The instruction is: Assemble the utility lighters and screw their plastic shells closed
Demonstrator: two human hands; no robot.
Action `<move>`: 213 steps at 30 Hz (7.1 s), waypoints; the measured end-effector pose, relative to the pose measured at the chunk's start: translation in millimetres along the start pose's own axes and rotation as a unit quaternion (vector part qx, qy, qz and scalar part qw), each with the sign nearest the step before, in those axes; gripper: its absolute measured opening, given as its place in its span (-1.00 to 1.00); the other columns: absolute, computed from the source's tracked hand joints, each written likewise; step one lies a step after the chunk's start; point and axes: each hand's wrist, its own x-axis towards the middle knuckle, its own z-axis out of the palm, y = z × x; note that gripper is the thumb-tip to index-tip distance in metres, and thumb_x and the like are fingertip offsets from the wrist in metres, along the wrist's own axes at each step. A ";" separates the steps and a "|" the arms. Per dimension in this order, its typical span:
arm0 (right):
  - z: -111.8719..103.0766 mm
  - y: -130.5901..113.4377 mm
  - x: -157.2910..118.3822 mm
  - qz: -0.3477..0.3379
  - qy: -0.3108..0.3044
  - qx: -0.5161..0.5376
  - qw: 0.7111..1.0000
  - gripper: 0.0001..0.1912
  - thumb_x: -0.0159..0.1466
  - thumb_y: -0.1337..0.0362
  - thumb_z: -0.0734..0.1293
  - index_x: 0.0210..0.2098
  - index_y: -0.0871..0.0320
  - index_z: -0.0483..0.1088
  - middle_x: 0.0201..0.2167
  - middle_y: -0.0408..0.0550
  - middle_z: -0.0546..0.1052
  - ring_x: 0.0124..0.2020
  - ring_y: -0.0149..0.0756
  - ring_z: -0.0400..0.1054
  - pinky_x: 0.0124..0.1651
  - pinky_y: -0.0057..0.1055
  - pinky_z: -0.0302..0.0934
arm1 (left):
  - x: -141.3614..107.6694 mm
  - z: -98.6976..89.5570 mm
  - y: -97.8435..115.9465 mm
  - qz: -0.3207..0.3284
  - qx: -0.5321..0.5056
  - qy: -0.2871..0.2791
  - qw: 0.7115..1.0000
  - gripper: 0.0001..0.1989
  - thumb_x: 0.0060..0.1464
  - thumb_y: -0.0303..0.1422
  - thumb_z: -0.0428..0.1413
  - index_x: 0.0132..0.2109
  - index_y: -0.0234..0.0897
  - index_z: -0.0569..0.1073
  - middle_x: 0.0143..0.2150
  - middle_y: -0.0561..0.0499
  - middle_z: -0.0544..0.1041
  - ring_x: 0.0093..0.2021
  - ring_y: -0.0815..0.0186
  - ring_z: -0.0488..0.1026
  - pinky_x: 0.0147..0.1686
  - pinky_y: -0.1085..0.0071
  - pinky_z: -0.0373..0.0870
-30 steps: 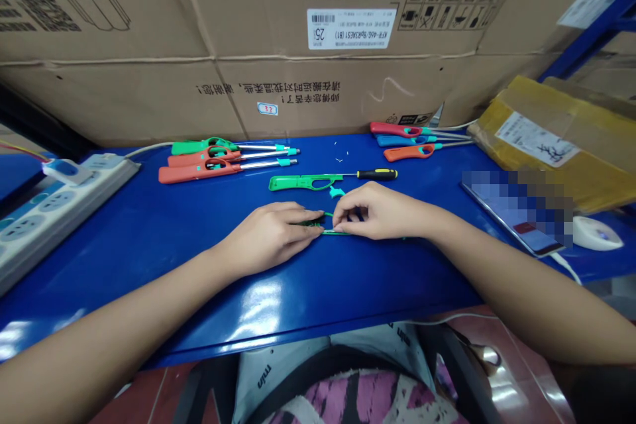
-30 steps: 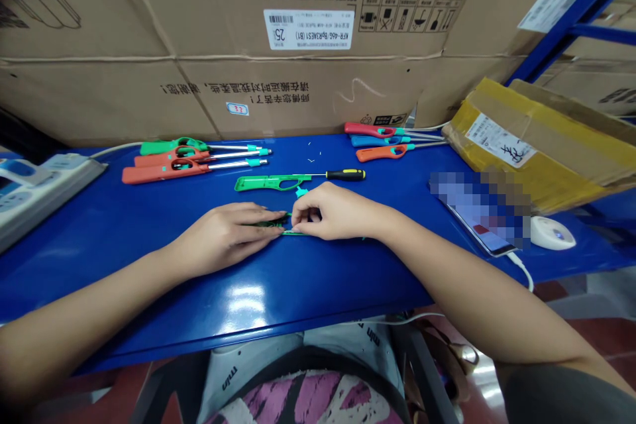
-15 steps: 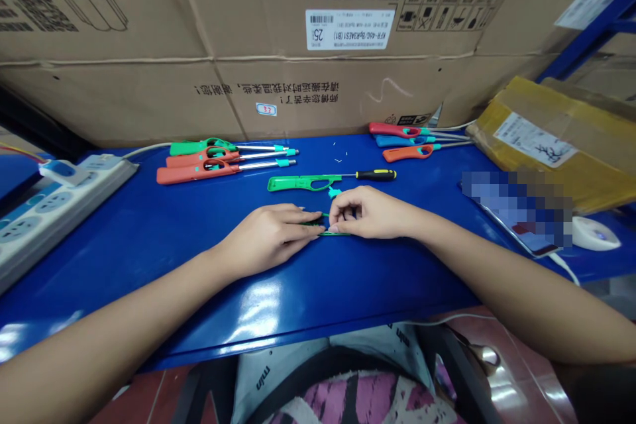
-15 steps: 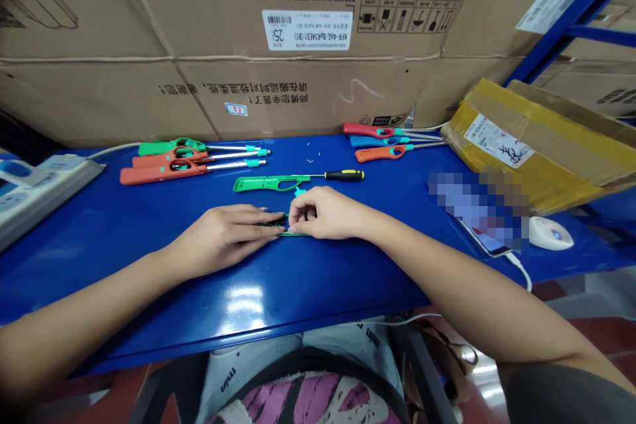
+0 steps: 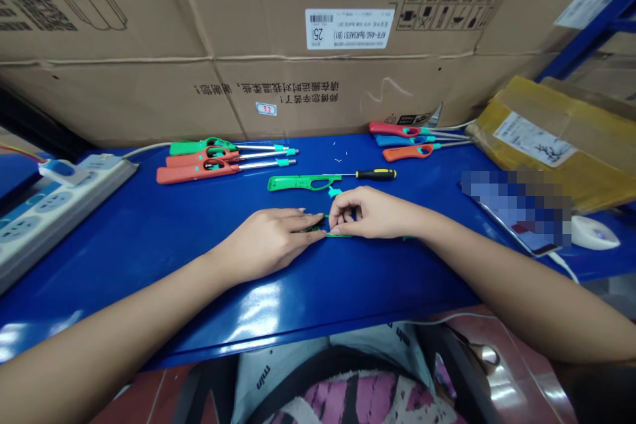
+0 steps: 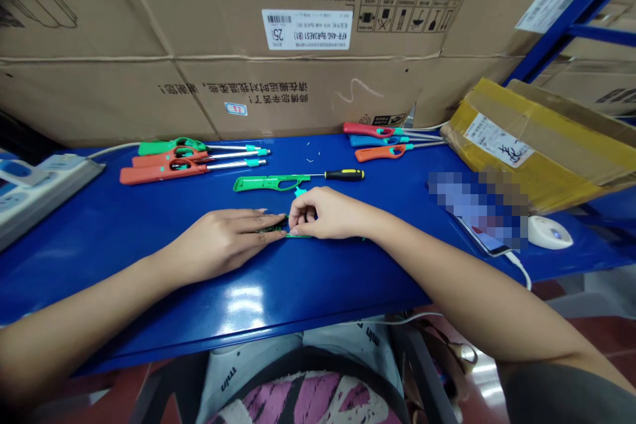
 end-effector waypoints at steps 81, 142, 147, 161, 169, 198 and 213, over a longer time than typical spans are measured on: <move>-34.4 -9.5 -24.8 0.048 -0.096 -0.146 0.983 -0.87 0.28 0.23 0.42 -0.22 0.16 0.48 -0.37 -0.11 0.54 -0.38 -0.36 0.39 -0.36 -0.45 0.22 | 4.4 7.3 -7.1 -0.257 -0.261 0.043 0.929 -0.72 0.22 -0.24 0.23 0.02 -0.22 0.63 -0.14 -0.06 0.60 -0.13 0.20 0.53 -0.03 0.20 0.47; -18.4 9.4 -2.9 0.000 0.170 -0.143 0.975 -0.73 0.32 0.13 0.39 -0.41 0.18 0.48 -0.45 -0.12 0.49 -0.46 -0.39 0.28 -0.35 -0.43 0.12 | -17.8 -14.1 -38.6 -0.194 -0.308 -0.097 0.926 -0.59 0.45 -0.31 -0.08 0.35 -0.07 0.35 0.25 -0.09 0.42 0.26 0.11 0.35 0.29 0.05 0.23; -8.4 18.6 2.8 -0.014 0.233 -0.219 0.947 -0.80 0.33 0.22 0.40 -0.08 0.12 0.53 -0.10 -0.02 0.55 -0.34 -0.36 0.37 -0.28 -0.41 0.18 | -11.8 -13.2 -31.7 -0.183 -0.272 -0.024 0.945 -0.65 0.42 -0.36 -0.05 0.25 -0.21 0.44 0.11 -0.11 0.53 0.10 0.18 0.47 0.16 0.20 0.38; 1.4 -1.7 4.3 0.041 0.115 0.224 0.967 -0.58 0.16 0.00 0.49 -0.19 0.23 0.62 -0.57 -0.20 0.42 -0.56 -0.47 0.12 -0.48 -0.45 0.02 | 4.0 -2.0 -8.3 -0.158 -0.119 0.181 0.963 -0.79 0.30 -0.31 0.21 0.03 -0.26 0.56 -0.12 -0.09 0.62 -0.12 0.23 0.53 -0.09 0.29 0.47; 5.7 -13.2 -2.6 -0.063 0.174 0.082 0.979 -0.69 0.28 0.19 0.38 -0.05 0.21 0.56 -0.29 -0.04 0.57 -0.43 -0.42 0.32 -0.43 -0.46 0.19 | 8.8 -2.1 -2.4 -0.224 -0.223 0.162 0.935 -0.82 0.32 -0.28 0.17 -0.23 -0.26 0.59 -0.28 -0.03 0.64 -0.24 0.26 0.52 -0.15 0.30 0.45; 3.8 -1.8 -2.1 -0.023 0.085 -0.102 0.991 -0.85 0.28 0.34 0.43 -0.17 0.22 0.61 -0.32 -0.04 0.60 -0.36 -0.35 0.40 -0.30 -0.43 0.21 | -9.1 -11.3 -23.9 -0.193 -0.228 -0.050 0.953 -0.74 0.25 -0.27 0.17 0.05 -0.22 0.53 -0.06 -0.07 0.60 -0.08 0.18 0.56 -0.04 0.28 0.49; -1.1 -3.4 -5.8 -0.036 0.084 -0.195 0.977 -0.91 0.33 0.37 0.38 -0.31 0.18 0.53 -0.27 -0.04 0.55 -0.29 -0.32 0.38 -0.21 -0.38 0.18 | -8.1 -11.1 -22.7 -0.183 -0.207 -0.027 0.961 -0.73 0.25 -0.27 0.18 0.05 -0.23 0.57 -0.04 -0.08 0.62 -0.05 0.18 0.59 -0.01 0.26 0.54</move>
